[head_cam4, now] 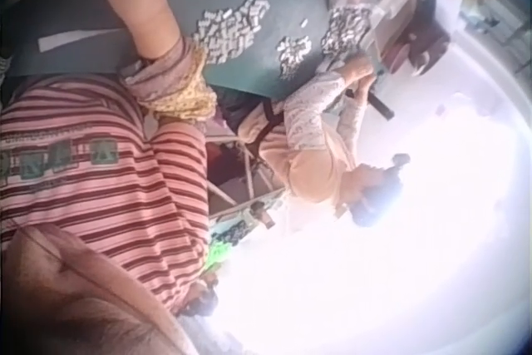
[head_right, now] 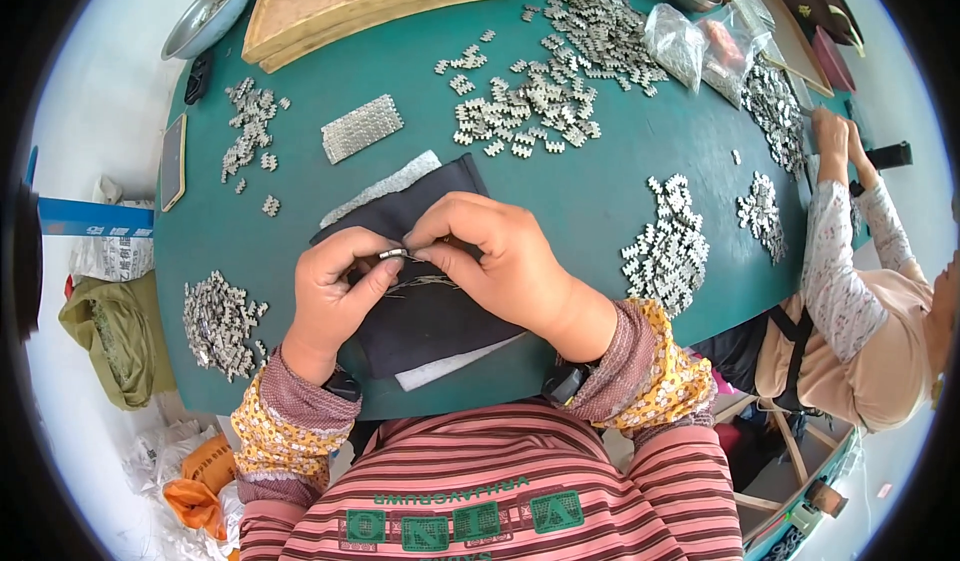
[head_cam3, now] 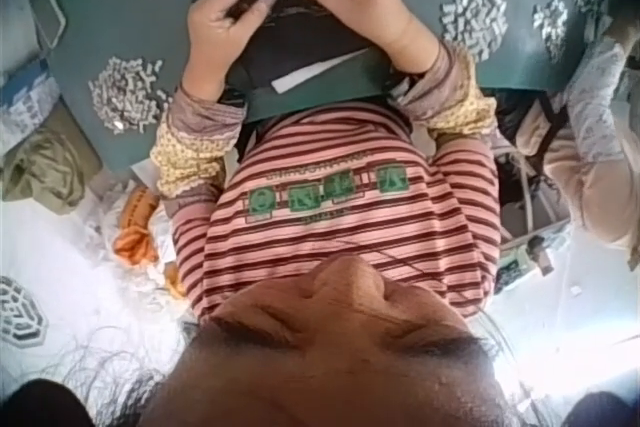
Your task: The recorder is manually assembling small metal components into larger units on a cloth pad at a workstation.
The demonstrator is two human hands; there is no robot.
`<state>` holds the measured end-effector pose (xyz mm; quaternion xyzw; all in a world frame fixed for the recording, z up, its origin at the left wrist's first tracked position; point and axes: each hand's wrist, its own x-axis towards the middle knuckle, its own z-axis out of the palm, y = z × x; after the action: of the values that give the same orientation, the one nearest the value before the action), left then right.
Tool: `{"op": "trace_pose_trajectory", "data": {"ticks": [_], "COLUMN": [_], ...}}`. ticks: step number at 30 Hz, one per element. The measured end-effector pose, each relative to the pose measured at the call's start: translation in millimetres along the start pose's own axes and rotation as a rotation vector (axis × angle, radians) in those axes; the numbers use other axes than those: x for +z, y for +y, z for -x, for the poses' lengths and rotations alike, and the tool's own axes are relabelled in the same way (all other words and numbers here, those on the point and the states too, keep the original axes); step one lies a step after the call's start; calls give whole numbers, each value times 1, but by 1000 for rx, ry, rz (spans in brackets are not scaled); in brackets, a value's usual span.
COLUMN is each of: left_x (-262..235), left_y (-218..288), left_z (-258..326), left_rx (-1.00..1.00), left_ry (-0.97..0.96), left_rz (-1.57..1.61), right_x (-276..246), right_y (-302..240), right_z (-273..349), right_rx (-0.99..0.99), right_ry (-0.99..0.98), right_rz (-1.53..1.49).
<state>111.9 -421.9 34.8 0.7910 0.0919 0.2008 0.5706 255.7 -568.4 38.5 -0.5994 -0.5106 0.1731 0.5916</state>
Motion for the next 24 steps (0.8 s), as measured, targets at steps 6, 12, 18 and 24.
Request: {"op": "trace_pose_trajectory", "data": {"ticks": [6, 12, 18, 24], "left_x": [-1, 0, 0, 2], "left_y": [1, 0, 1, -1], "left_z": [-2, -1, -1, -2], "left_rx": [95, 125, 134, 130], "left_ry": [-80, -95, -94, -107], "left_rz": [-35, -48, -52, -154], "right_x": [3, 1, -1, 0], "right_y": [0, -2, -3, 3], "right_z": [0, 0, 1, -1], "right_rx": [22, -31, -28, -142], "right_ry": [-64, -87, -105, -130], "right_rz": [-164, -40, -36, 190]}}
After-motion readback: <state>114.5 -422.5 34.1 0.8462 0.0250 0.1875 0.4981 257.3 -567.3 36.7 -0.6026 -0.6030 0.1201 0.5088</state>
